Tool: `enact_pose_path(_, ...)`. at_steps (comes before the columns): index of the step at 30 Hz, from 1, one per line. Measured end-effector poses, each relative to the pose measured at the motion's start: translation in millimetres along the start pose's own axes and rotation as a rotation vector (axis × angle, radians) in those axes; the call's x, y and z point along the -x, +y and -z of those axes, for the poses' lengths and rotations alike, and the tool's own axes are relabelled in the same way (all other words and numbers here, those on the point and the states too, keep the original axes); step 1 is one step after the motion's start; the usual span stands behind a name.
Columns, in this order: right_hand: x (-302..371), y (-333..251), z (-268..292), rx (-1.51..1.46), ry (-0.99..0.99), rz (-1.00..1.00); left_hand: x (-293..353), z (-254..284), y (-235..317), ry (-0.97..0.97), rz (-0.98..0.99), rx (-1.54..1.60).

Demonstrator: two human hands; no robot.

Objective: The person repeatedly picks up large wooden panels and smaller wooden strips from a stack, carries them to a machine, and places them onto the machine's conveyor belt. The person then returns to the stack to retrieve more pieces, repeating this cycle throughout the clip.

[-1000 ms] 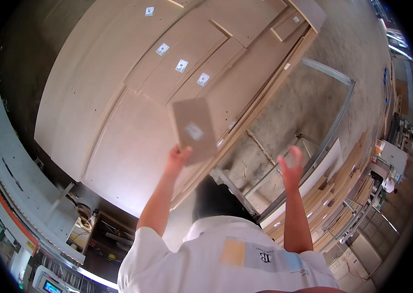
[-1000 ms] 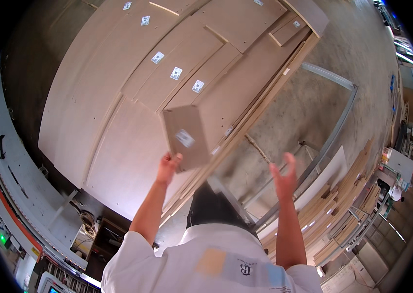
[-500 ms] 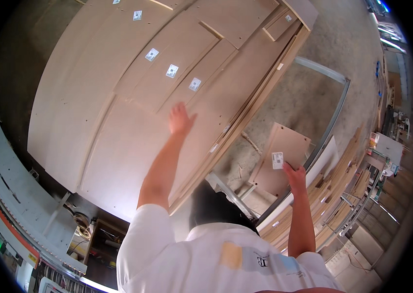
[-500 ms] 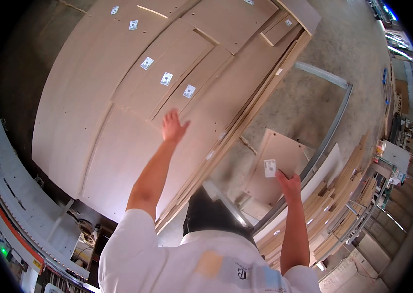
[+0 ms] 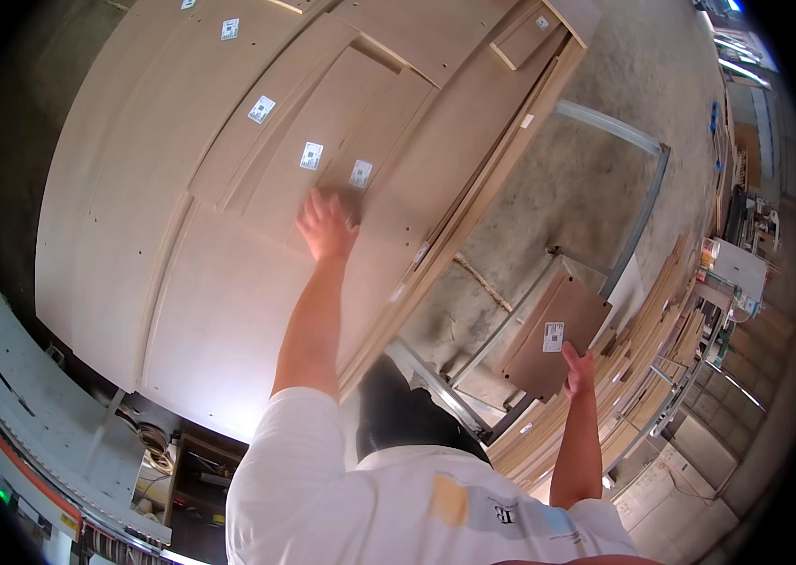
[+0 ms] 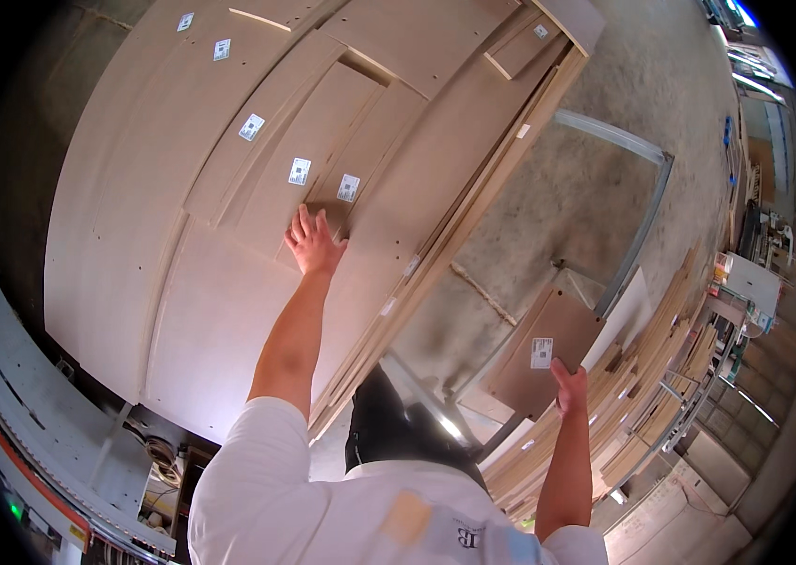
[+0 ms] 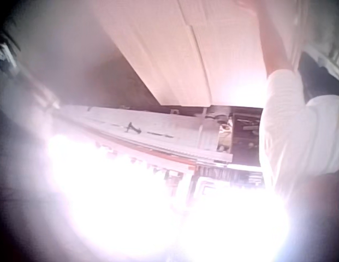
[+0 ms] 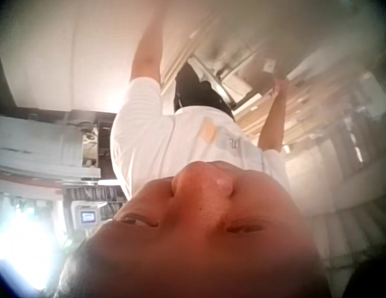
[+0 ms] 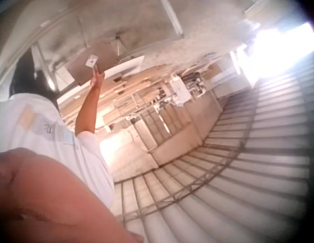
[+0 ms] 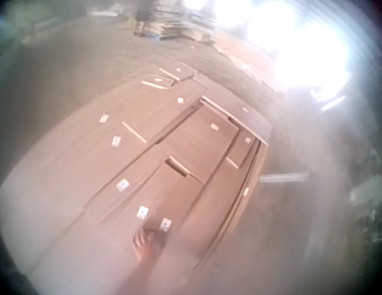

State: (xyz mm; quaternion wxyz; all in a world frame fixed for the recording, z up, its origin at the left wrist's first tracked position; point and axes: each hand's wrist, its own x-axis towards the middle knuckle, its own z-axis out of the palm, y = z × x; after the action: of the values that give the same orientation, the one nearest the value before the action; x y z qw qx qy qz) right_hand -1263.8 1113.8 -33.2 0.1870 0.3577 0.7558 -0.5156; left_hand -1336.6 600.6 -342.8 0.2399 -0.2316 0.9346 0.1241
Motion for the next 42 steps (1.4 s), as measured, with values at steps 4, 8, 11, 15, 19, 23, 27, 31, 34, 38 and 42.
enact_pose_path(4,0.0,2.5,-2.1,-0.093,-0.003,0.045,28.4,-22.2,-16.9,0.040,-0.084,-0.074)
enact_pose_path(8,-4.3,21.3,7.4,-0.125,0.007,0.090,69.4,-54.7,-23.7,0.033,-0.163,-0.086)
enact_pose_path(11,-2.2,18.2,6.9,-0.064,0.037,0.100,70.3,-60.7,-30.4,-0.001,-0.167,0.093)
enact_pose_path(15,-2.9,24.7,12.7,-0.166,-0.019,0.043,-19.2,-19.5,-77.2,0.221,0.008,0.101)
enact_pose_path(19,-6.0,21.1,11.8,-0.158,-0.032,0.076,-125.2,44.3,-147.6,0.434,0.095,0.018)
enact_pose_path(23,-3.4,15.1,5.0,-0.115,-0.065,0.119,-151.9,72.3,-171.7,0.343,0.180,-0.061)
enact_pose_path(27,-2.8,26.9,12.9,-0.114,-0.010,0.110,-129.8,74.5,-152.5,0.232,0.149,-0.107)
enact_pose_path(31,-6.0,21.6,9.4,-0.174,0.002,0.093,-132.9,71.8,-181.9,0.287,0.138,-0.043)
enact_pose_path(34,-5.5,17.7,6.6,-0.185,-0.016,0.121,-127.0,72.3,-184.9,0.346,0.147,-0.077)
enact_pose_path(38,-7.9,17.9,8.9,-0.169,-0.029,0.099,-97.5,83.4,-172.2,0.464,0.012,0.050)
enact_pose_path(42,-8.0,15.8,6.9,-0.127,-0.023,0.090,-22.2,52.9,-138.0,0.589,-0.127,0.248)
